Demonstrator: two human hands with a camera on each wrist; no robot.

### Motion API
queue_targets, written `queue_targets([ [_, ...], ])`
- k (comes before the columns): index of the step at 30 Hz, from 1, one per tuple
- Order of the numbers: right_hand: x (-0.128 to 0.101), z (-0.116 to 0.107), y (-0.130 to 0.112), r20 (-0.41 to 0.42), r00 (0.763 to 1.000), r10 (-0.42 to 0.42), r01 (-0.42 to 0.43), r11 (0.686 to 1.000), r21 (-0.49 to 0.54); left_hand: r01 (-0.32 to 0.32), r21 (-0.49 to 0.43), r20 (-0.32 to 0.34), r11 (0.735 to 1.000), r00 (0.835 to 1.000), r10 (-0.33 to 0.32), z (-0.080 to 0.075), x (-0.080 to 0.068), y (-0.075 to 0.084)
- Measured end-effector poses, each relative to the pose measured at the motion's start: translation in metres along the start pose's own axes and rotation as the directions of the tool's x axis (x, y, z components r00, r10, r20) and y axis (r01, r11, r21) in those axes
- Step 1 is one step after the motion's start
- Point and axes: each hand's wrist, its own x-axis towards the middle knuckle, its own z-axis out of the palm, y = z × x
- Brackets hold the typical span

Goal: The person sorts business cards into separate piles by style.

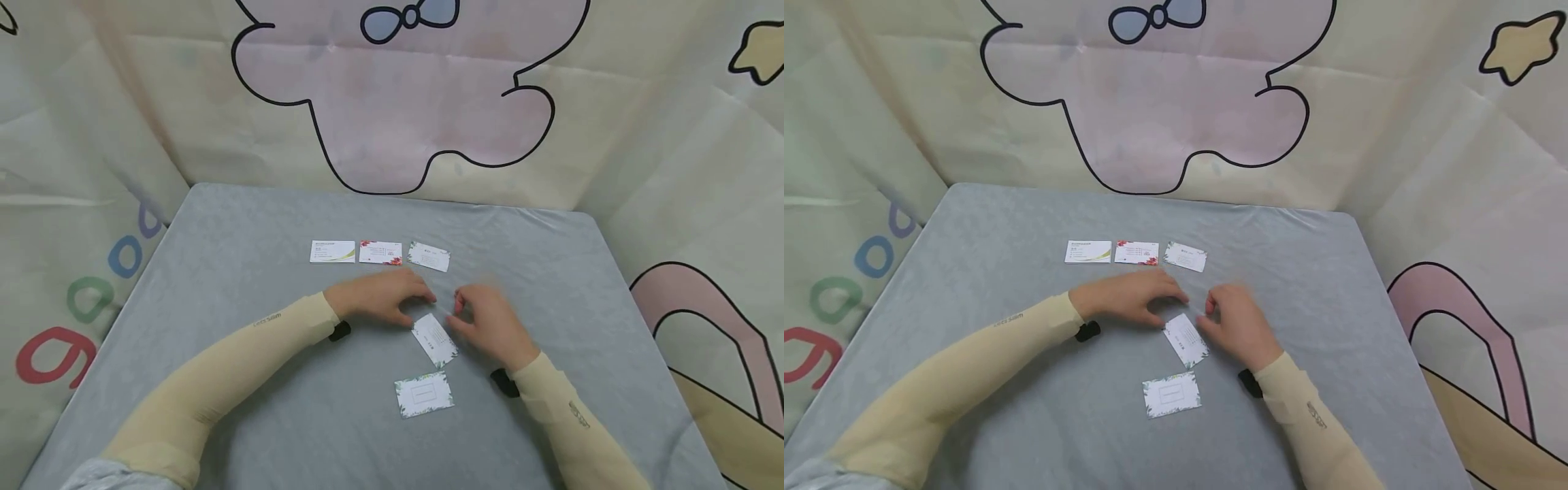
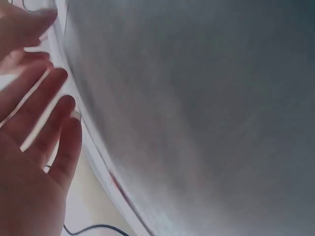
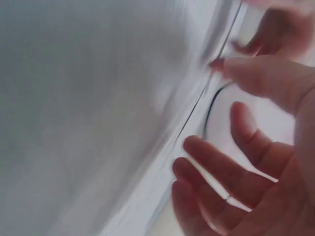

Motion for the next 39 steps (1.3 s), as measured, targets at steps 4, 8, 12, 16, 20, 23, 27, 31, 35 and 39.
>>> queue_targets([
  [4,-0.037,0.007,-0.028,0.004,1.0,-0.023,0.023,0.996,-0.089,-0.026,-0.015,0.036,1.0,0.999,0.027,0.007,-0.004,0.01],
  [8,-0.053,0.016,-0.045,0.0,1.0,-0.031,0.031,0.989,-0.145,-0.009,-0.015,0.042,1.0,0.999,0.009,0.007,-0.003,0.016],
  [12,-0.057,0.022,-0.052,-0.008,1.0,-0.004,0.003,0.988,-0.153,-0.013,-0.025,0.068,1.0,0.998,0.014,0.006,0.0,0.021],
  [16,-0.057,0.022,-0.054,-0.002,1.0,0.026,-0.026,0.99,-0.139,-0.011,-0.019,0.088,1.0,0.996,0.013,0.004,0.001,0.022],
  [20,-0.057,0.021,-0.056,0.0,1.0,0.023,-0.022,0.992,-0.124,-0.006,-0.023,0.087,1.0,0.996,0.008,0.002,0.001,0.02],
  [23,-0.057,0.022,-0.057,-0.007,1.0,0.019,-0.019,0.993,-0.116,-0.016,-0.01,0.081,1.0,0.997,0.017,0.002,0.0,0.018],
  [27,-0.057,0.023,-0.056,-0.017,1.0,0.022,-0.024,0.994,-0.111,-0.043,0.034,0.064,0.998,0.997,0.041,0.004,0.0,0.017],
  [31,-0.057,0.023,-0.056,-0.021,0.999,0.027,-0.029,0.994,-0.102,-0.058,0.054,0.046,0.997,0.997,0.055,0.006,-0.002,0.016],
  [35,-0.052,0.02,-0.053,-0.02,1.0,0.024,-0.026,0.995,-0.1,-0.035,0.039,0.014,0.999,0.999,0.034,0.007,-0.006,0.013],
  [39,-0.039,0.018,-0.046,-0.019,1.0,0.014,-0.016,0.994,-0.106,0.0,0.027,-0.04,1.0,0.999,0.001,0.005,-0.008,0.006],
])
